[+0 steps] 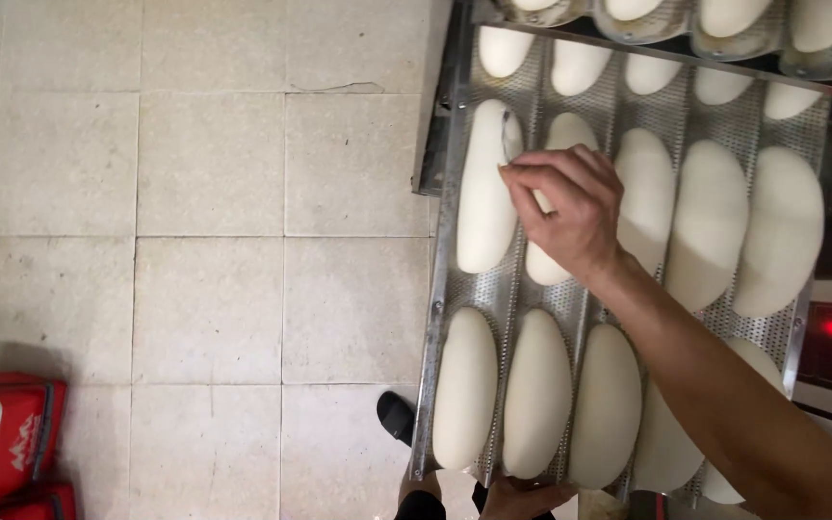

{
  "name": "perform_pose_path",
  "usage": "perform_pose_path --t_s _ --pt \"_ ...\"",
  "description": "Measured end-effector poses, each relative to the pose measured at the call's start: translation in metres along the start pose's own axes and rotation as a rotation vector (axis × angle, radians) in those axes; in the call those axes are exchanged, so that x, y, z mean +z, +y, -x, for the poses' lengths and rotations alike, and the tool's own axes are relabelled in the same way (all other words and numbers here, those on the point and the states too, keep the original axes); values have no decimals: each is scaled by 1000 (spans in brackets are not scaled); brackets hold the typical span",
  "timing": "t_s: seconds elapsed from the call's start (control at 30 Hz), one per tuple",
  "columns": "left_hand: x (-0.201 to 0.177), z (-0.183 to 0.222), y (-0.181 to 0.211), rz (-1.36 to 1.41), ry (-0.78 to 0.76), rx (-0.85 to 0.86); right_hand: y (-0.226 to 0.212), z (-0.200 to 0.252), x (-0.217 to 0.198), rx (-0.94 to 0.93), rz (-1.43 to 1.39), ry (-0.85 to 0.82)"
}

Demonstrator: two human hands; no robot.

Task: Scoring the surface of dough loaves with a tool before baking.

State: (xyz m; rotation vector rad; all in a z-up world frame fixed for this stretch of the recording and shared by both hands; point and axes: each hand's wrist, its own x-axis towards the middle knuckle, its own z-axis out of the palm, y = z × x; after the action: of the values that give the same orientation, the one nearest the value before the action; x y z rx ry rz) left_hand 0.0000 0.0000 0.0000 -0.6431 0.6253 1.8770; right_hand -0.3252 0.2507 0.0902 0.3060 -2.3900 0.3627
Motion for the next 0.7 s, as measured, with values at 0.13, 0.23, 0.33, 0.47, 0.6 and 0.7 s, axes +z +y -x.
perform_pose_path --t_s 0.13,0.23,0.33,0.47,0.6,0.7 --pt "3 -36 18 41 7 11 -29 15 -15 27 -7 -28" --pt "-12 -47 8 -16 -30 7 -67 62 -46 48 -115 -175" --pt "-30 -59 8 -187 20 -124 -91 96 -77 -6 -49 -291" --pt "-17 -52 9 -111 -22 -114 -31 72 -86 31 -3 -127" --pt "2 -45 25 -24 1 -87 15 29 -71 115 86 -81" --pt "1 -42 28 -24 13 -108 20 33 -64 108 68 -74"
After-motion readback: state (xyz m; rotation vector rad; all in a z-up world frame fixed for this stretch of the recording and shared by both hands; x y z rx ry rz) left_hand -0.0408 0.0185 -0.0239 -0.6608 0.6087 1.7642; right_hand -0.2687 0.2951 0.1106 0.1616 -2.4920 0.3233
